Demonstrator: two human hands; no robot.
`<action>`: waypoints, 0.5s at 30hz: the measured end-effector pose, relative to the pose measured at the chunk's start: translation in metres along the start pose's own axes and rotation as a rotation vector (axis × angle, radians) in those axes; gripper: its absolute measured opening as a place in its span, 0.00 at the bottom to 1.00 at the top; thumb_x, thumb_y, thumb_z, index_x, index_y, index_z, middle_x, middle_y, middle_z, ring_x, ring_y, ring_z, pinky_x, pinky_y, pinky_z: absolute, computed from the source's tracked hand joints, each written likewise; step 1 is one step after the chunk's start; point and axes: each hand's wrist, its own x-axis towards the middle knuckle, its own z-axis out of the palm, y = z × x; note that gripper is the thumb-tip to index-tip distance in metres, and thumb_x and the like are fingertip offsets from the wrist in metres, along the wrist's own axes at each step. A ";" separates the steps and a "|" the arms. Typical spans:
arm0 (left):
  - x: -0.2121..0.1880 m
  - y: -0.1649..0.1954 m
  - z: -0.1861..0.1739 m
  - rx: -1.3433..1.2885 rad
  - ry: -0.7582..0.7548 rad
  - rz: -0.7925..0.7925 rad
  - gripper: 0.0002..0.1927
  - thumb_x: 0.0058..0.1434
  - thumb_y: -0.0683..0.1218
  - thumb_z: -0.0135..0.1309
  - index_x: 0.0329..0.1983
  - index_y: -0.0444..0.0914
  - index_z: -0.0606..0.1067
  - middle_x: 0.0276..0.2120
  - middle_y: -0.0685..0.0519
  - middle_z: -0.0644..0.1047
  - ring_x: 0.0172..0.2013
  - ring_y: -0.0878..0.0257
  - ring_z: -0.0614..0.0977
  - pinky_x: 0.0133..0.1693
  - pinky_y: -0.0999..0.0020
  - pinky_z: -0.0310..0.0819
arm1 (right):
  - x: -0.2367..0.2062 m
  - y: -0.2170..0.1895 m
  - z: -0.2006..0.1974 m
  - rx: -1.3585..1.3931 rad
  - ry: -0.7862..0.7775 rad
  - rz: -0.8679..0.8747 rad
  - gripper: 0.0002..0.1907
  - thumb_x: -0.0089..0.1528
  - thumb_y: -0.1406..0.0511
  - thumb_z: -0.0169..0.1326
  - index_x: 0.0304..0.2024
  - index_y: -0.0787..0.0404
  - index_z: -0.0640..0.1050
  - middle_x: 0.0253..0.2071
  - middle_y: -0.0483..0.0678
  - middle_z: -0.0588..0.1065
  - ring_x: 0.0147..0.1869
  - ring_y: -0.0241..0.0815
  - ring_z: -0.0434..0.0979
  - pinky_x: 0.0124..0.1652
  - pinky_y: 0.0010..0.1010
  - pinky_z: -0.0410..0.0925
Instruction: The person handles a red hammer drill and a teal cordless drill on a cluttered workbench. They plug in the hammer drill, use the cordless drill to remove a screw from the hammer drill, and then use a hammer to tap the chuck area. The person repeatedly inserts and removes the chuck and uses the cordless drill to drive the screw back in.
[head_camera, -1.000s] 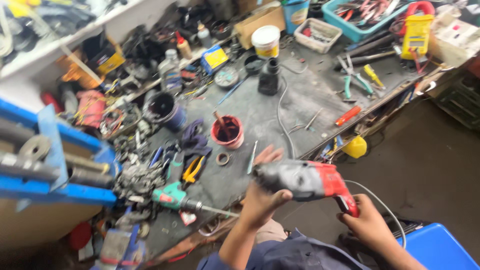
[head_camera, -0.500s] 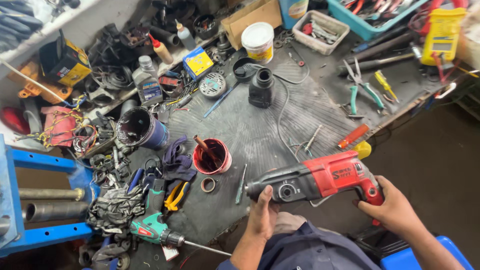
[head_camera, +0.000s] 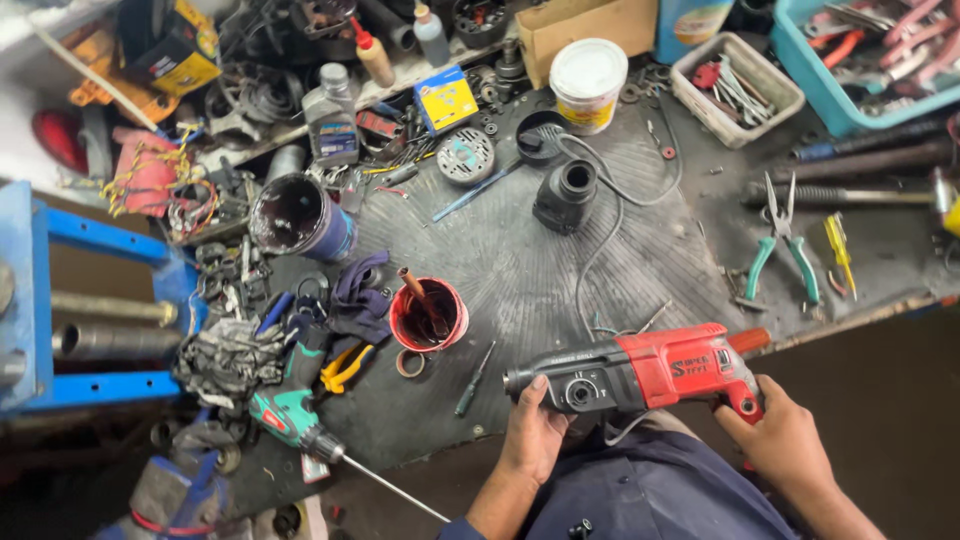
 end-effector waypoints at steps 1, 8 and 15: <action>0.001 0.000 0.010 0.000 -0.011 0.026 0.31 0.63 0.56 0.61 0.63 0.35 0.70 0.55 0.48 0.77 0.53 0.58 0.78 0.52 0.60 0.74 | 0.009 -0.001 -0.006 0.029 -0.041 0.019 0.22 0.53 0.58 0.65 0.43 0.65 0.77 0.28 0.55 0.78 0.26 0.47 0.84 0.33 0.40 0.73; -0.003 0.006 0.090 0.739 -0.404 0.394 0.34 0.56 0.49 0.63 0.67 0.45 0.69 0.61 0.54 0.74 0.61 0.60 0.77 0.61 0.63 0.74 | 0.083 0.016 -0.071 0.421 -0.492 0.150 0.19 0.55 0.62 0.67 0.39 0.67 0.74 0.15 0.50 0.66 0.14 0.41 0.63 0.16 0.34 0.57; 0.054 -0.045 0.118 1.914 0.293 0.789 0.26 0.56 0.51 0.66 0.56 0.43 0.73 0.48 0.46 0.75 0.44 0.47 0.79 0.42 0.53 0.74 | 0.140 0.054 -0.119 0.572 -0.613 0.071 0.16 0.52 0.64 0.63 0.38 0.66 0.74 0.16 0.47 0.67 0.14 0.39 0.62 0.15 0.31 0.56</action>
